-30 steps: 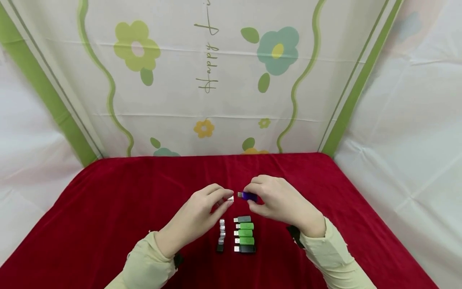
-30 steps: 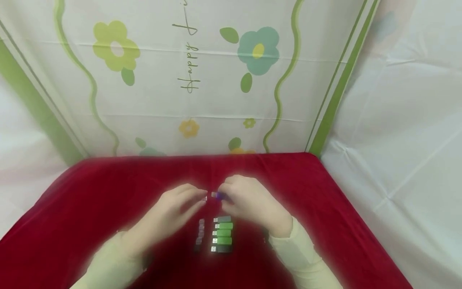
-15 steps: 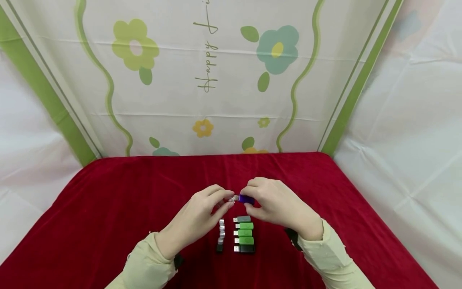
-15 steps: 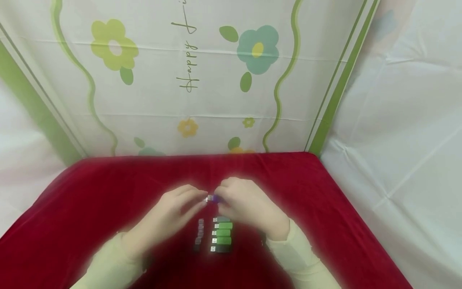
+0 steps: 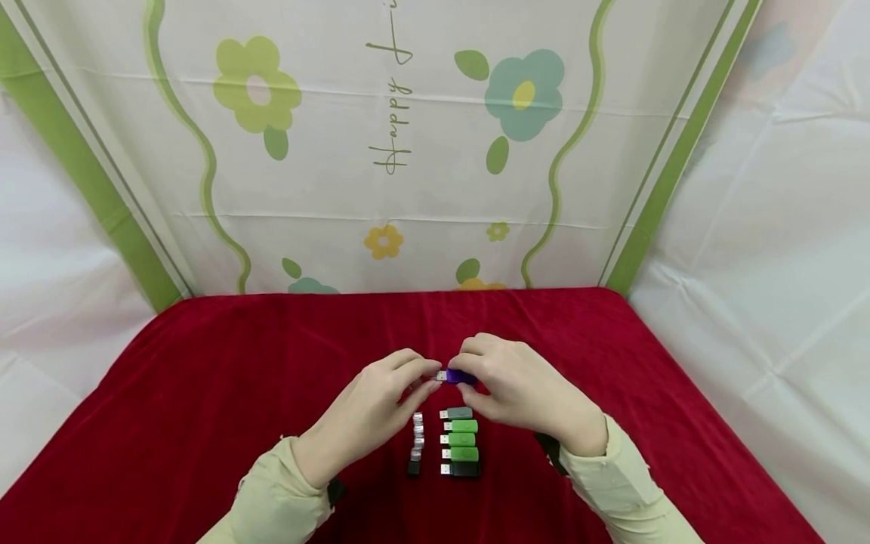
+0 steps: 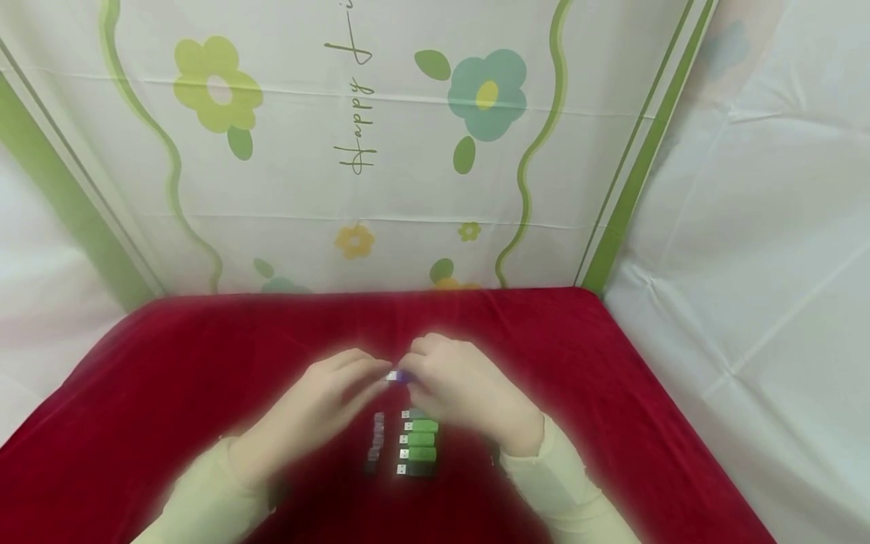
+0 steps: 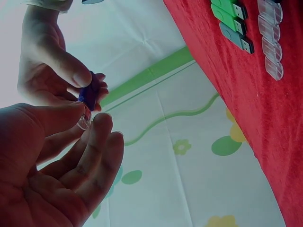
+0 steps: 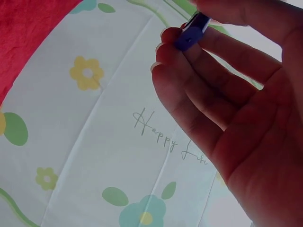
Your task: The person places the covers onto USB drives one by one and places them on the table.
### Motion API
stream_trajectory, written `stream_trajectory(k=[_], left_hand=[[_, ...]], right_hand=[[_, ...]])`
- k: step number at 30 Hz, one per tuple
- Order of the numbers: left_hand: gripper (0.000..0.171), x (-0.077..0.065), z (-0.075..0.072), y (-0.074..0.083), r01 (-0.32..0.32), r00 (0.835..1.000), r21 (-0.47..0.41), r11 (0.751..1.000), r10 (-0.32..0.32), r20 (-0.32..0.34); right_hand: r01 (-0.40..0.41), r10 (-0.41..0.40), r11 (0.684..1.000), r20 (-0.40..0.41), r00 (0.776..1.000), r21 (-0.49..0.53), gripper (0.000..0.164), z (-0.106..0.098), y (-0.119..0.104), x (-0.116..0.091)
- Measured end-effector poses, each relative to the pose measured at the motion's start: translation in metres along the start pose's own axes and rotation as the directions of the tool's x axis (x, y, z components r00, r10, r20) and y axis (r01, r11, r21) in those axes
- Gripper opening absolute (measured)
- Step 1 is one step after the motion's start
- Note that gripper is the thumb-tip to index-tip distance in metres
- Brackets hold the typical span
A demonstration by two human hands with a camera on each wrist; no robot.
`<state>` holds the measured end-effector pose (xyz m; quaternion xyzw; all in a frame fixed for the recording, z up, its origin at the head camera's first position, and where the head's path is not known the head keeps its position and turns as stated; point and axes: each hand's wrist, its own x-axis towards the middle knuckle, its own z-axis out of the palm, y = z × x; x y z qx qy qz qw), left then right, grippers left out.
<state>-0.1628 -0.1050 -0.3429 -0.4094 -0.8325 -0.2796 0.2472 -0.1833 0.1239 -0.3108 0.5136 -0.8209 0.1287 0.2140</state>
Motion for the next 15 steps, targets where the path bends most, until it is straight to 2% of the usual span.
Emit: stream_trajectory(k=[8, 15], left_hand=[[0.024, -0.0008, 0.0001, 0.0010, 0.007, 1.000, 0.025, 1.000, -0.007, 0.007], [0.024, -0.0010, -0.0010, 0.0006, 0.065, 0.998, 0.082, 0.995, -0.066, 0.012]], right_hand=[[0.009, -0.009, 1.000, -0.007, 1.000, 0.009, 0.013, 0.0007, -0.0021, 0.0006], [0.009, -0.009, 1.000, -0.016, 1.000, -0.010, 0.012, 0.0004, -0.0032, 0.0006]])
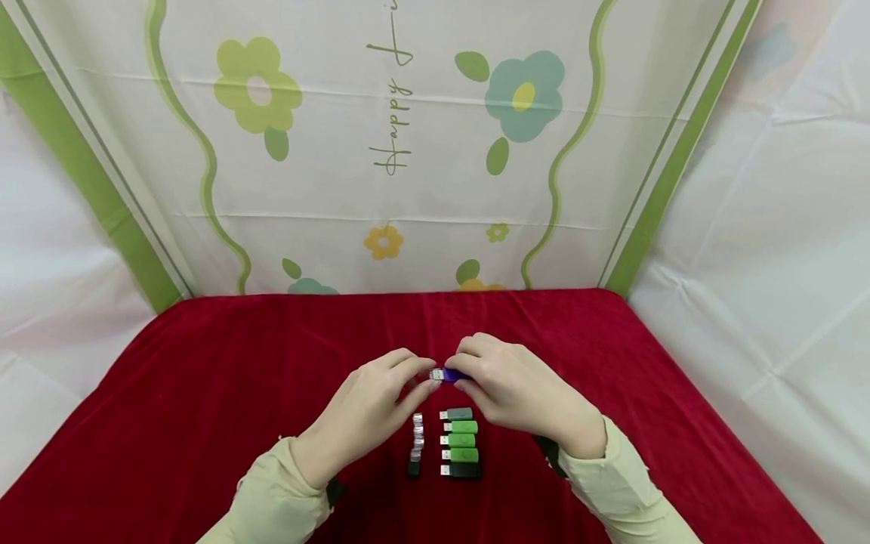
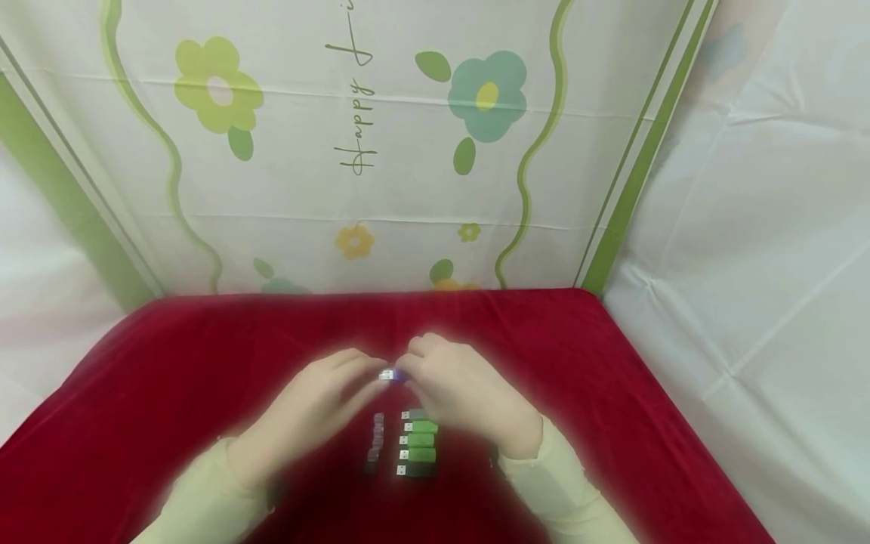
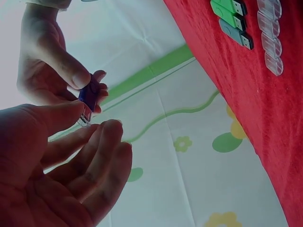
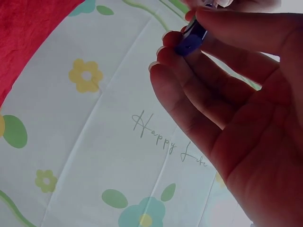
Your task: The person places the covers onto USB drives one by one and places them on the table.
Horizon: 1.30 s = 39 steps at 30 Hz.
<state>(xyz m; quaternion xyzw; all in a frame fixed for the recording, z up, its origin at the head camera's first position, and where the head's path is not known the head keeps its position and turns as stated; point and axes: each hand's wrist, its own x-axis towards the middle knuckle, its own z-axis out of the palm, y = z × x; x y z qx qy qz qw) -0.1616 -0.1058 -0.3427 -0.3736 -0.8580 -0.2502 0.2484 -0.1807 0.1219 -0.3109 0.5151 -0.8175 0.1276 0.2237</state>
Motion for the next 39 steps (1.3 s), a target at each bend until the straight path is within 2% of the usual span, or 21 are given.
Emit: stream_trajectory(k=[11, 18, 27, 39], left_hand=[[0.019, 0.002, -0.004, 0.001, 0.000, 1.000, 0.060, 0.998, 0.001, -0.012], [0.018, 0.002, -0.006, 0.001, 0.001, 1.000, 0.066, 0.998, 0.000, -0.009], [0.016, -0.004, 0.001, 0.001, 0.016, 1.000, 0.057, 0.998, -0.016, 0.010], [0.015, -0.001, -0.001, 0.001, -0.032, 0.999, 0.072, 0.997, 0.032, 0.001]], right_hand=[[-0.008, 0.009, 0.999, -0.018, 1.000, 0.032, 0.011, 0.001, 0.000, 0.000], [0.001, 0.000, 1.000, -0.029, 1.000, 0.027, 0.012, 0.002, 0.000, 0.002], [-0.011, 0.010, 1.000, 0.028, 1.000, 0.025, 0.012, 0.009, 0.001, -0.001], [0.006, -0.006, 1.000, 0.016, 1.000, 0.000, 0.013, 0.007, -0.002, 0.001]])
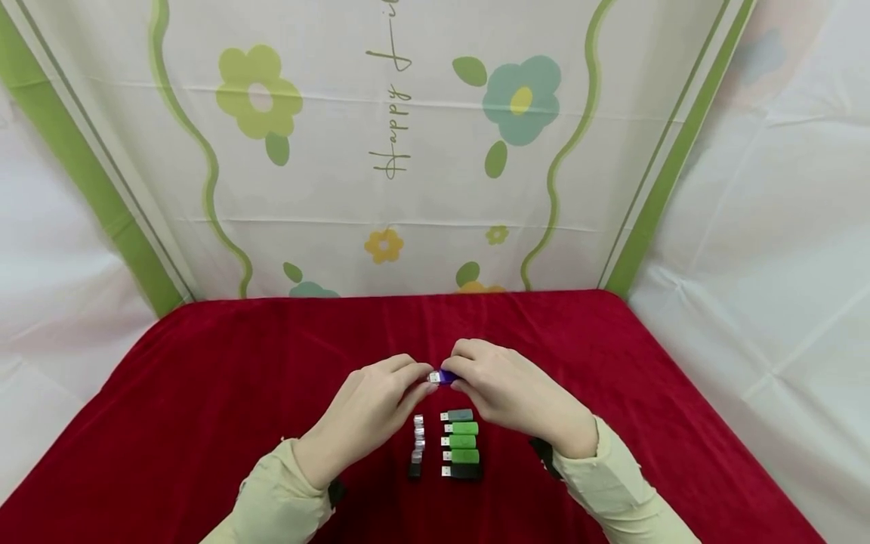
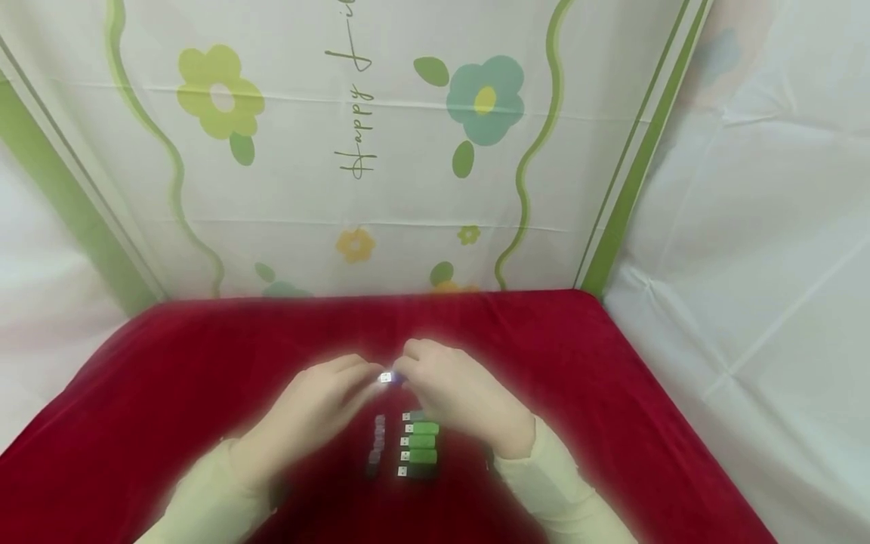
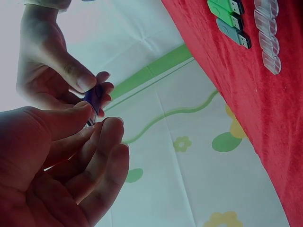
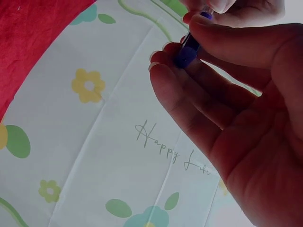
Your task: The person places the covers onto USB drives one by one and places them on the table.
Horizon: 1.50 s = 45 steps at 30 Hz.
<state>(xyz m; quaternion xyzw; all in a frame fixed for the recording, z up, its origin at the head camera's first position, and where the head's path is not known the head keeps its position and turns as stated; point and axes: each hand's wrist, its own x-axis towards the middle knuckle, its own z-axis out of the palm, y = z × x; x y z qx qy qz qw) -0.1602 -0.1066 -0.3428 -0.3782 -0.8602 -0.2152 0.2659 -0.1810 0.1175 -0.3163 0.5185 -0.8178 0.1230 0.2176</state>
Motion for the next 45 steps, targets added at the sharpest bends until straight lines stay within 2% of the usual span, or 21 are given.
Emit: stream_trajectory(k=[19, 32, 37, 45], left_hand=[[0.009, -0.001, -0.003, 0.002, -0.039, 0.999, 0.007, 0.999, 0.039, -0.033], [0.009, -0.002, 0.000, 0.002, -0.038, 0.999, 0.025, 0.999, 0.039, -0.032], [0.010, -0.003, 0.000, 0.003, -0.029, 1.000, 0.043, 0.999, 0.029, 0.000], [0.017, -0.003, 0.001, 0.000, -0.019, 0.997, 0.100, 0.995, 0.011, 0.078]], right_hand=[[0.027, -0.028, 1.000, -0.027, 0.999, -0.014, 0.013, 0.001, -0.005, 0.003], [0.019, -0.021, 0.996, -0.024, 1.000, -0.087, 0.014, 0.003, -0.008, 0.004], [0.013, -0.014, 0.993, -0.011, 1.000, -0.117, 0.016, 0.005, -0.010, 0.004], [-0.013, 0.019, 0.995, 0.066, 0.998, -0.098, 0.018, 0.007, -0.011, 0.004]])
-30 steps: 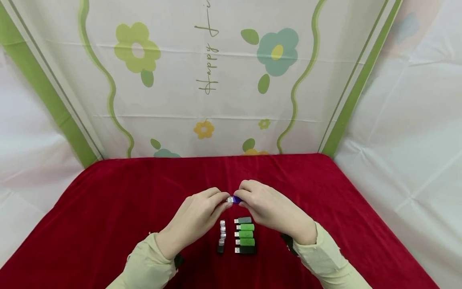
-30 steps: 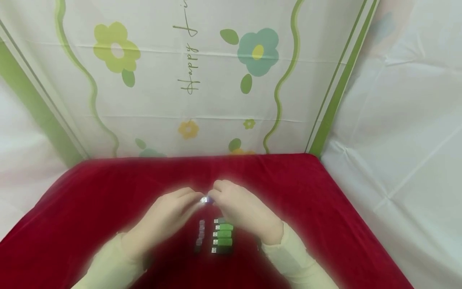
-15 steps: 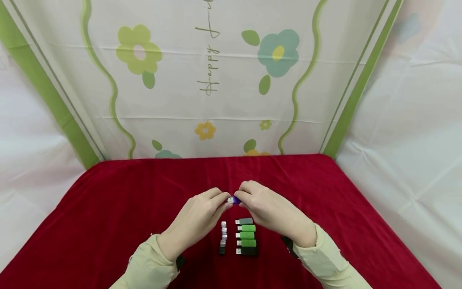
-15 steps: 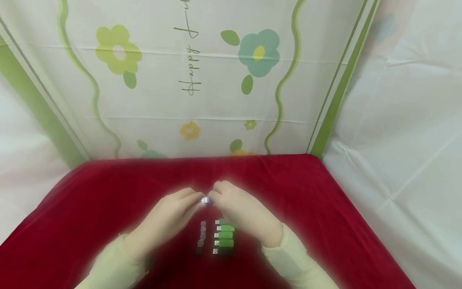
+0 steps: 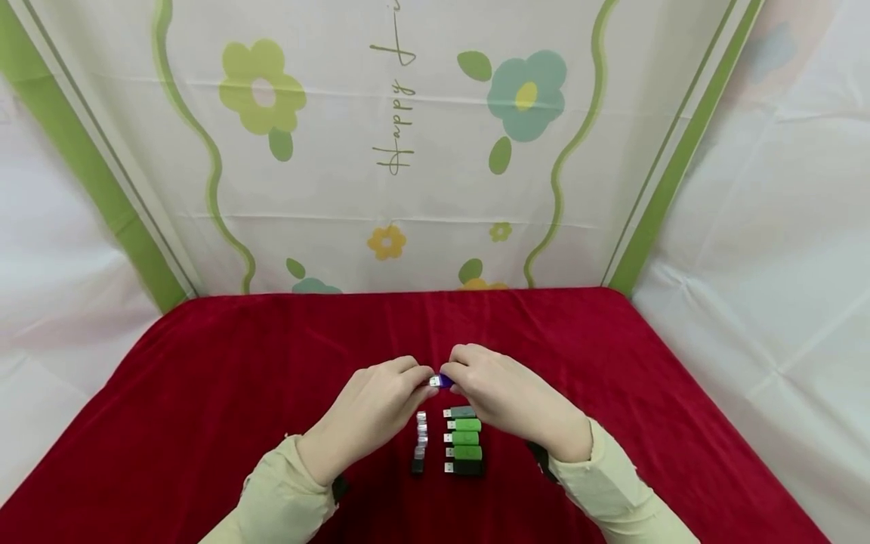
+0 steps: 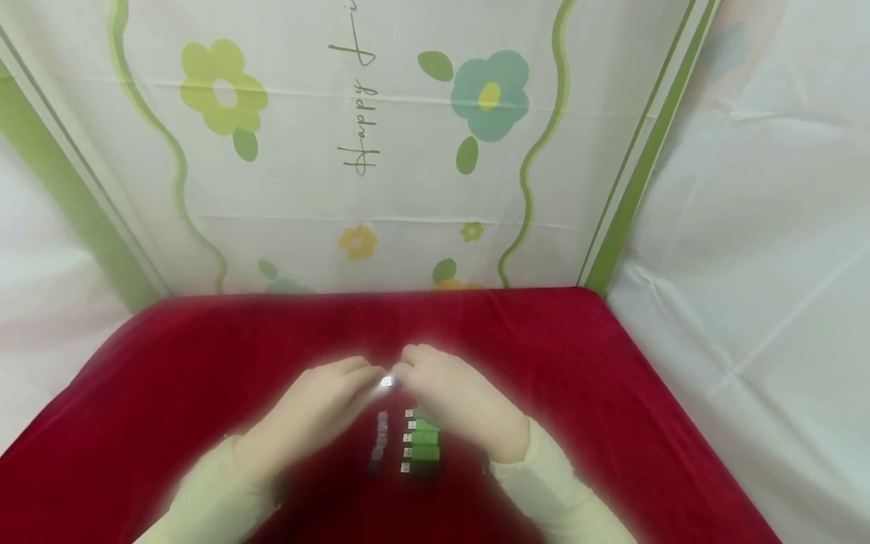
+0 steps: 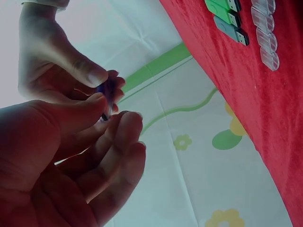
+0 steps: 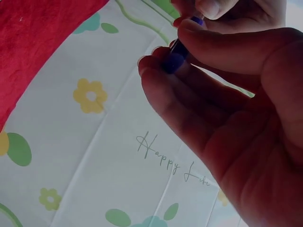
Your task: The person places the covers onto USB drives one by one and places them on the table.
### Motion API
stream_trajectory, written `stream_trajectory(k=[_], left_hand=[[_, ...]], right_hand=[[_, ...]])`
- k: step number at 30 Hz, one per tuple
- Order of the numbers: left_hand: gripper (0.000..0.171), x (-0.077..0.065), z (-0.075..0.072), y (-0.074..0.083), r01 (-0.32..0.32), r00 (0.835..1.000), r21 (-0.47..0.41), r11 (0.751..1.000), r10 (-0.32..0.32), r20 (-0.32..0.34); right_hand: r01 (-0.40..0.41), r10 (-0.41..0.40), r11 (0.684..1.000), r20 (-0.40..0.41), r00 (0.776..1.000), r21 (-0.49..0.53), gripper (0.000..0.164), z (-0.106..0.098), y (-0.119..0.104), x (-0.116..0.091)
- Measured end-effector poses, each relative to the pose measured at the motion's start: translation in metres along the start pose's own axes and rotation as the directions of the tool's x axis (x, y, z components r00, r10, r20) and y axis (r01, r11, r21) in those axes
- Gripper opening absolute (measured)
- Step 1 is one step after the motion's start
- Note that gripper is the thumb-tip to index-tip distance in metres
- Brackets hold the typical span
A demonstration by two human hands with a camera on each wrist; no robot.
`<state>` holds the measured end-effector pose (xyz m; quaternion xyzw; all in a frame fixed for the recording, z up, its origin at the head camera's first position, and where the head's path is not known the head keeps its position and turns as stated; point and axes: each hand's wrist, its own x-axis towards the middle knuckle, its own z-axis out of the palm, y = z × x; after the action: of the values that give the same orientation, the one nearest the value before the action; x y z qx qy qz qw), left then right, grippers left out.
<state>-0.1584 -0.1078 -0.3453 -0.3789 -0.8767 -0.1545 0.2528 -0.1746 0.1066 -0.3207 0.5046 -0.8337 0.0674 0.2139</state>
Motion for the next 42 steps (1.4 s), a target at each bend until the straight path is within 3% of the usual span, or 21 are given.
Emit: stream_trajectory(k=[7, 11, 23, 30, 37, 42], left_hand=[[0.022, 0.001, -0.003, -0.006, 0.085, 0.996, 0.022, 0.996, -0.085, 0.030], [0.023, 0.000, -0.006, -0.008, 0.112, 0.993, 0.021, 0.993, -0.113, 0.038], [0.017, -0.002, -0.011, -0.004, 0.158, 0.979, 0.055, 0.986, -0.164, 0.124], [0.017, -0.001, -0.013, -0.001, 0.174, 0.968, 0.055, 0.983, -0.181, 0.175], [0.014, 0.000, -0.014, 0.002, 0.181, 0.957, 0.043, 0.983, -0.186, 0.221], [0.012, 0.000, -0.013, 0.003, 0.193, 0.953, 0.031, 0.981, -0.195, 0.232]], right_hand=[[-0.023, 0.023, 0.999, 0.016, 1.000, -0.035, 0.016, 0.002, 0.009, 0.001], [-0.070, 0.073, 0.997, 0.066, 0.995, -0.038, 0.014, 0.010, 0.020, 0.002], [-0.156, 0.158, 0.987, 0.295, 0.942, -0.030, 0.008, 0.062, 0.059, 0.010], [-0.184, 0.184, 0.982, 0.338, 0.923, -0.032, 0.020, 0.078, 0.072, 0.005], [-0.210, 0.214, 0.976, 0.388, 0.896, -0.053, 0.018, 0.090, 0.076, 0.003], [-0.208, 0.215, 0.976, 0.403, 0.890, -0.061, 0.015, 0.098, 0.077, 0.002]])
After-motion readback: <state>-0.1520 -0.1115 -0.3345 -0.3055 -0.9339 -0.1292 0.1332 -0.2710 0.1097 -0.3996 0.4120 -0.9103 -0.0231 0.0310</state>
